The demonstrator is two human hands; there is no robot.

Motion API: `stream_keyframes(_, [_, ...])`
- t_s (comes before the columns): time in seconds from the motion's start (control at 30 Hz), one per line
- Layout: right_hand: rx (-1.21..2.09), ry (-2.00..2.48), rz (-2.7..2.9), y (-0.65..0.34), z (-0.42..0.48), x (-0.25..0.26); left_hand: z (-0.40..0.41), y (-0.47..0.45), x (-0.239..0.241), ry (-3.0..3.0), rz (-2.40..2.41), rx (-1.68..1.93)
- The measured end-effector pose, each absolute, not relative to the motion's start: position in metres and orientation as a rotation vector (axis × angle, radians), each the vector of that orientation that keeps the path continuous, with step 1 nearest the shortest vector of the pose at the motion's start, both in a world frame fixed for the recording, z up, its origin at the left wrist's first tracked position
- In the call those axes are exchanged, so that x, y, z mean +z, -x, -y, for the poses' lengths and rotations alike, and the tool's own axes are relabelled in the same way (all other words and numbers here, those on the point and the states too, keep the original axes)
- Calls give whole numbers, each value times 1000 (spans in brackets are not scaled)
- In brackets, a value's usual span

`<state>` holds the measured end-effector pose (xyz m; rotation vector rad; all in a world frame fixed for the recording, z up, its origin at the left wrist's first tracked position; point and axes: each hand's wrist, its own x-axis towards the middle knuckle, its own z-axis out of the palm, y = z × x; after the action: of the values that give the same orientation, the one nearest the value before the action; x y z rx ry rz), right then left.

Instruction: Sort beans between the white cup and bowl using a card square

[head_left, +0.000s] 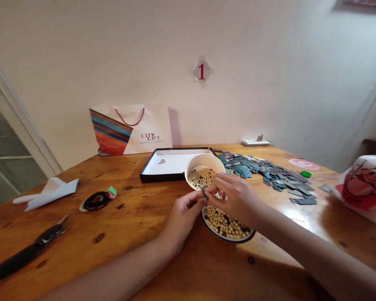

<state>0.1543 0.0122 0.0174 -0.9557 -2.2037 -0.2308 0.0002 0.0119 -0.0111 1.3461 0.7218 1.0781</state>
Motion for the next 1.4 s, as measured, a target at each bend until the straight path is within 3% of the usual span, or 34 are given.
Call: stream_keyframes(1.4, [-431,883,2302,-154,-10,15,-11,0,-12,-1412,-768,1089])
